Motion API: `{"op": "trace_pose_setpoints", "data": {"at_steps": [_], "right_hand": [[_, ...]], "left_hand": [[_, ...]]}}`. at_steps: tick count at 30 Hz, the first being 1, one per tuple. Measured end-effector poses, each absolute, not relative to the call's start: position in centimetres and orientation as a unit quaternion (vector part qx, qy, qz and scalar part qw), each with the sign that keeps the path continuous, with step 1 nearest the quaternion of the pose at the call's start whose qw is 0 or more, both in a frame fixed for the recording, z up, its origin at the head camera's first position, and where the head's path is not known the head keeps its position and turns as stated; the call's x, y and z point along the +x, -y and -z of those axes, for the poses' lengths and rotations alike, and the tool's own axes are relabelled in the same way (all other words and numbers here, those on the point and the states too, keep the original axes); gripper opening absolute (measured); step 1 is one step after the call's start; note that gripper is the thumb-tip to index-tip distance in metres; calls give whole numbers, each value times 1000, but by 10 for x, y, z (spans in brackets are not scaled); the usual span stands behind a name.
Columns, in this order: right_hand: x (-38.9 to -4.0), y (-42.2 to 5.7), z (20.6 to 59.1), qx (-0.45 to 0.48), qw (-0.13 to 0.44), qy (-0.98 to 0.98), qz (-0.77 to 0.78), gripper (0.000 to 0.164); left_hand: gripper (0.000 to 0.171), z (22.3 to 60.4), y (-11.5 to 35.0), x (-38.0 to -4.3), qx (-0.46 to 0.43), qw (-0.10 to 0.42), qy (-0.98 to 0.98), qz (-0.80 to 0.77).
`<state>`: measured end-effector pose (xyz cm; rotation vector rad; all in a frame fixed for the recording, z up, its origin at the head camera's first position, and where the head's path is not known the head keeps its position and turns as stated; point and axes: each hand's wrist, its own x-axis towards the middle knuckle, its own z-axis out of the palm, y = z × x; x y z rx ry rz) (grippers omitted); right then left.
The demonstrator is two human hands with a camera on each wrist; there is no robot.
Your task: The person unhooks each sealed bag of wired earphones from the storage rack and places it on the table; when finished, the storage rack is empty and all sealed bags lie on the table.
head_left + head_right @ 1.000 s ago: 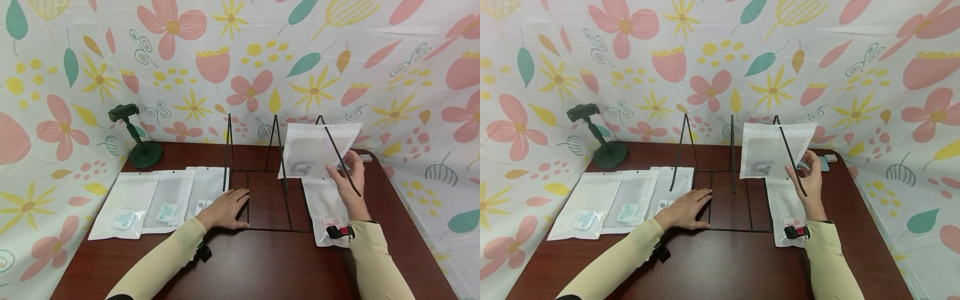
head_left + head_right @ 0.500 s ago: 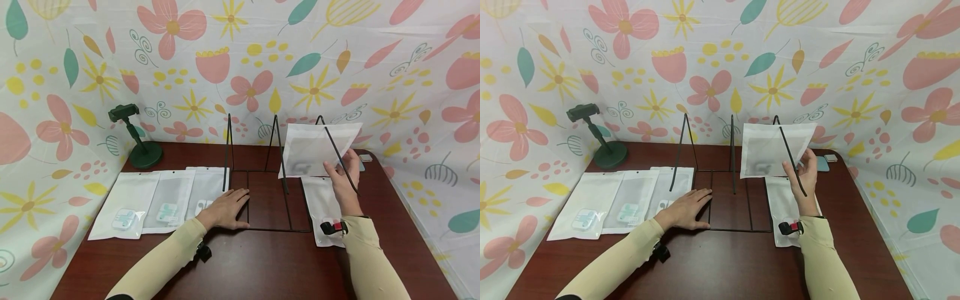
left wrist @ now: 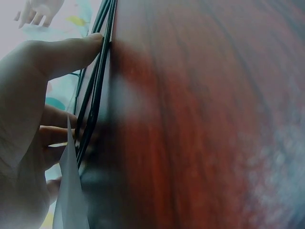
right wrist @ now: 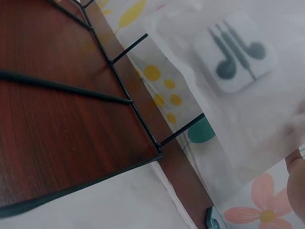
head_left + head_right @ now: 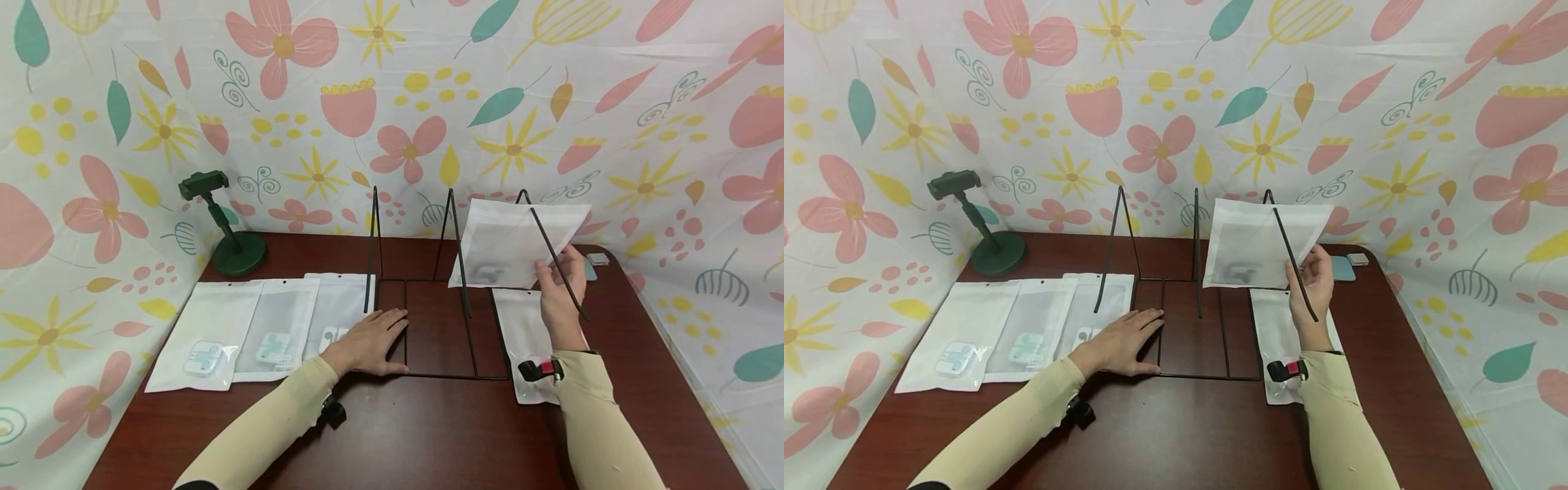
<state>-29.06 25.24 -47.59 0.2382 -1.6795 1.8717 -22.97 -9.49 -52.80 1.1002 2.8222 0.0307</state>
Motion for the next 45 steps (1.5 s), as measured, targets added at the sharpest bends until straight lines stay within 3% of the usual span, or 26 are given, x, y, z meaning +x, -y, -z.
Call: {"op": "trace_pose_setpoints", "data": {"at_steps": [17, 45], "right_hand": [[-290, -251, 479, 104, 289, 599, -740, 36], [-271, -250, 472, 163, 318, 484, -799, 36]], "left_hand": [[97, 530, 94, -230, 359, 59, -931, -9], [98, 528, 94, -230, 357, 64, -932, -7]]}}
